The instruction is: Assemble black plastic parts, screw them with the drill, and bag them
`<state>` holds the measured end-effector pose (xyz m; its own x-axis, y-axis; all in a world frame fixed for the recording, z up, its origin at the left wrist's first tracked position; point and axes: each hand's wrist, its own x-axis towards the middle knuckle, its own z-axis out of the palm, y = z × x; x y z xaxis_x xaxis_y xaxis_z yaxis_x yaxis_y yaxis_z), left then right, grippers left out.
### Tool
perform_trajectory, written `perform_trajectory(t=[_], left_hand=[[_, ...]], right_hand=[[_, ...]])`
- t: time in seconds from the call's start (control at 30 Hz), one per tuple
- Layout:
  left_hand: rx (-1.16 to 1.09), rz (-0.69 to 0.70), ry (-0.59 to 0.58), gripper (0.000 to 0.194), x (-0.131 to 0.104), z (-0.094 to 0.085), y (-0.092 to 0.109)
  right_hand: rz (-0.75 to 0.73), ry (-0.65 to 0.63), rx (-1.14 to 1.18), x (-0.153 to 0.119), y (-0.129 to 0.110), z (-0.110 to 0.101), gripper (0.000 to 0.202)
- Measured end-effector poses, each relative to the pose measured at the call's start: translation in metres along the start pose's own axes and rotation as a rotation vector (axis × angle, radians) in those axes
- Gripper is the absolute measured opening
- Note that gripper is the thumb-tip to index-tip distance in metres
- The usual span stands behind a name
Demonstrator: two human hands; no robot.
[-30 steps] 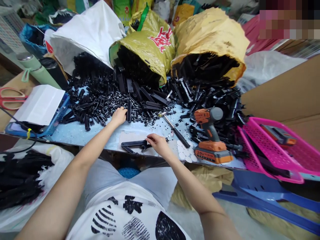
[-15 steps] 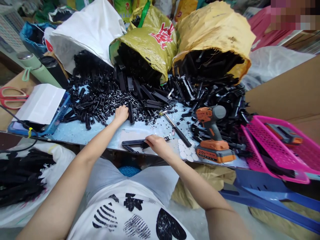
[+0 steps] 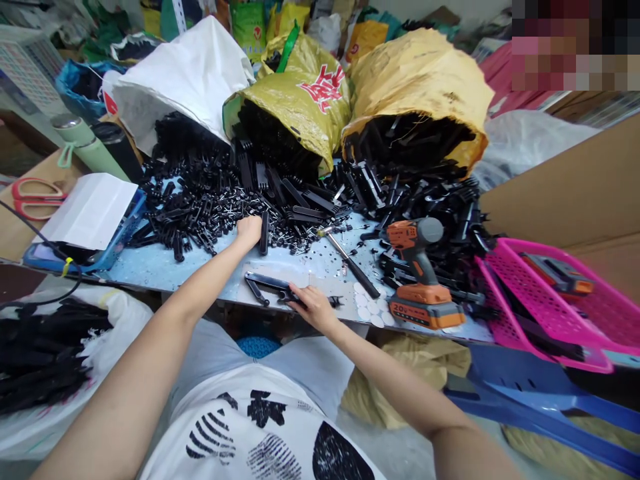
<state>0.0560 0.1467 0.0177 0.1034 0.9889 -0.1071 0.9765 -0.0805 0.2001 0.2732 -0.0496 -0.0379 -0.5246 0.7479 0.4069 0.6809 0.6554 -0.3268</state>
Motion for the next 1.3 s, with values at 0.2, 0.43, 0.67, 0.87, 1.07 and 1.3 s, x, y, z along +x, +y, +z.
perform_trajectory(t=[0.2,0.43,0.67,0.87,1.07,1.3], left_hand=[[-0.02,-0.001,0.039,0.031,-0.009,0.003,-0.007],[-0.021,-0.079,0.019,0.022,-0.008,-0.002,-0.026],[-0.258,0.035,0.279,0.021,-0.065,-0.013,-0.068],[-0.361,0.283,0.118,0.022,-0.14,0.006,-0.072],[-0.268,0.204,0.245,0.019,-0.168,0.039,-0.073],[-0.408,0.291,0.258,0.024,-0.202,0.047,-0.053]], right_hand=[[-0.01,-0.016,0.024,-0.002,0.002,0.002,0.05],[-0.015,-0.012,0.04,0.002,0.003,-0.003,0.05],[0.007,0.018,0.012,-0.001,0.002,0.0,0.048],[0.01,0.002,0.02,0.0,0.003,0.0,0.049],[0.018,0.0,0.024,0.001,0.001,-0.001,0.05],[0.048,-0.036,0.042,0.001,0.003,-0.001,0.05]])
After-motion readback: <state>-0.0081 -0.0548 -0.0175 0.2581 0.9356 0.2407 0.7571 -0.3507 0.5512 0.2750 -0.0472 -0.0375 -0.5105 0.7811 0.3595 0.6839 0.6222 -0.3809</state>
